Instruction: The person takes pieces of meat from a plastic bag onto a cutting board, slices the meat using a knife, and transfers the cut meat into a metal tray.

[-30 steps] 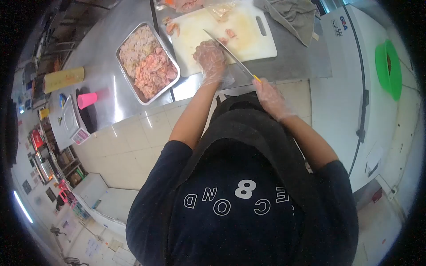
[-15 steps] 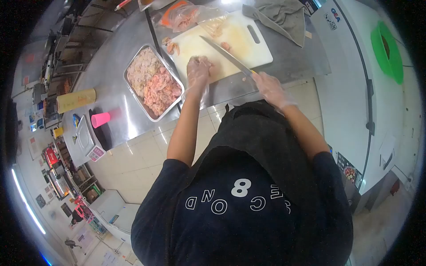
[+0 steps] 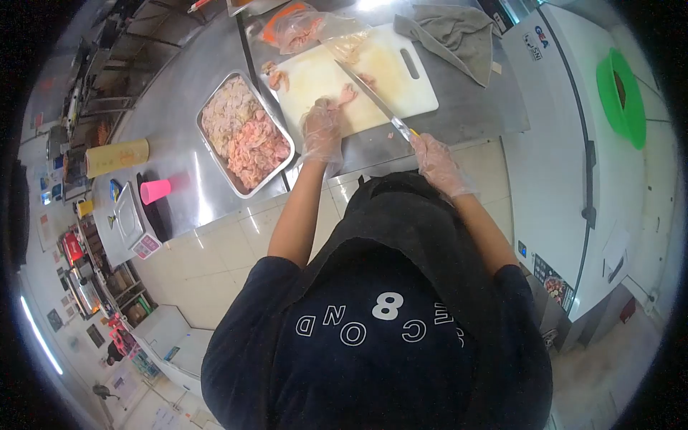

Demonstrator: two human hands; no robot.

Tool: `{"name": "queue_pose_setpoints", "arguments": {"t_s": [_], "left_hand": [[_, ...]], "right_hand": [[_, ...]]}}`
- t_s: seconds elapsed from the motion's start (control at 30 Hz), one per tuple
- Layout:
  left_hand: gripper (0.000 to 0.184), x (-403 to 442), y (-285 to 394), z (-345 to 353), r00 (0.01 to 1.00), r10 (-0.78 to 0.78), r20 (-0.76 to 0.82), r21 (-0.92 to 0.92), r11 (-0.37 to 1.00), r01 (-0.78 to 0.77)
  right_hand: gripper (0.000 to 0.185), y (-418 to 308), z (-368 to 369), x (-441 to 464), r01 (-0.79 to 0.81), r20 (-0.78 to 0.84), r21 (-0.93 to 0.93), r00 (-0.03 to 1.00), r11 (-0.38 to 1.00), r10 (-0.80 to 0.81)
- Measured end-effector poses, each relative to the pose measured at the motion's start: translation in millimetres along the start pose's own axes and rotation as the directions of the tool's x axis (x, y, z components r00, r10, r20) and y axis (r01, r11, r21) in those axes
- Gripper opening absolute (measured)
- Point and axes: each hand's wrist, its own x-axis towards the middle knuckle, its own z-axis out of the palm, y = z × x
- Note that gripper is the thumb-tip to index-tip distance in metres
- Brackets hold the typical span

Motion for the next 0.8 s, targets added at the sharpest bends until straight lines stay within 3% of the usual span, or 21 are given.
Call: {"name": "queue_pose_setpoints", "arguments": {"t_s": [0.1, 0.2, 0.27, 0.33, 0.4, 0.47, 0.53, 0.6, 0.67, 0.73, 0.8], "left_hand": [[0.027, -11.2, -9.3, -2.2, 0.999, -0.055, 0.001, 0.017, 0.998, 0.054], [0.025, -19.9, -6.6, -9.6, 0.993, -0.043, -0.106, 0.033, 0.998, 0.047], [0.028, -19.4, 2.7, -5.4, 0.938, 0.039, -0.344, 0.064, 0.998, -0.018], [0.029, -10.8, 7.8, 5.7, 0.934, 0.004, -0.358, 0.114, 0.993, 0.039], [0.031, -0.2, 16.0, 17.2, 0.927, -0.035, -0.374, 0.16, 0.982, 0.102], [0.033, 11.8, 28.2, 22.2, 0.965, -0.182, -0.188, 0.258, 0.939, 0.228], [0.031, 9.4, 27.6, 28.6, 0.958, -0.146, -0.248, 0.195, 0.961, 0.198], [0.029, 8.3, 24.8, 38.0, 0.944, -0.115, -0.309, 0.133, 0.978, 0.163], [0.025, 2.1, 14.5, 46.7, 0.958, -0.036, -0.286, 0.284, 0.951, 0.12], [0.022, -0.9, 15.3, 43.9, 0.964, -0.036, -0.264, 0.272, 0.956, 0.111], [0.02, 2.3, 13.4, 39.1, 0.964, -0.029, -0.265, 0.256, 0.961, 0.099]], "right_hand": [[0.036, -22.8, -7.2, -14.1, 0.03, -0.018, -0.064, 0.999, 0.997, -0.031], [0.035, -39.0, -9.2, -21.9, 0.08, -0.002, -0.081, 0.997, 0.994, -0.08], [0.035, -53.1, -11.2, -21.8, 0.082, 0.041, -0.092, 0.996, 0.992, -0.078], [0.038, -67.7, -12.9, -21.9, -0.061, 0.179, -0.161, 0.98, 0.985, 0.09], [0.038, -49.7, 1.9, -20.0, -0.047, 0.167, -0.169, 0.983, 0.985, 0.075], [0.039, -46.0, 8.5, -14.2, -0.029, 0.154, -0.176, 0.986, 0.984, 0.056], [0.041, -54.2, 17.9, -10.7, 0.098, 0.069, -0.118, 0.994, 0.988, -0.09], [0.044, -54.2, 34.5, 23.3, 0.237, 0.129, -0.122, 0.967, 0.964, -0.221], [0.029, -46.1, 56.4, 59.6, 0.556, 0.166, -0.334, 0.83, 0.762, -0.533], [0.027, -72.5, 70.8, 96.8, 0.405, 0.197, -0.324, 0.913, 0.855, -0.358], [0.027, -93.9, 62.2, 97.7, 0.352, 0.213, -0.322, 0.931, 0.879, -0.295]]}}
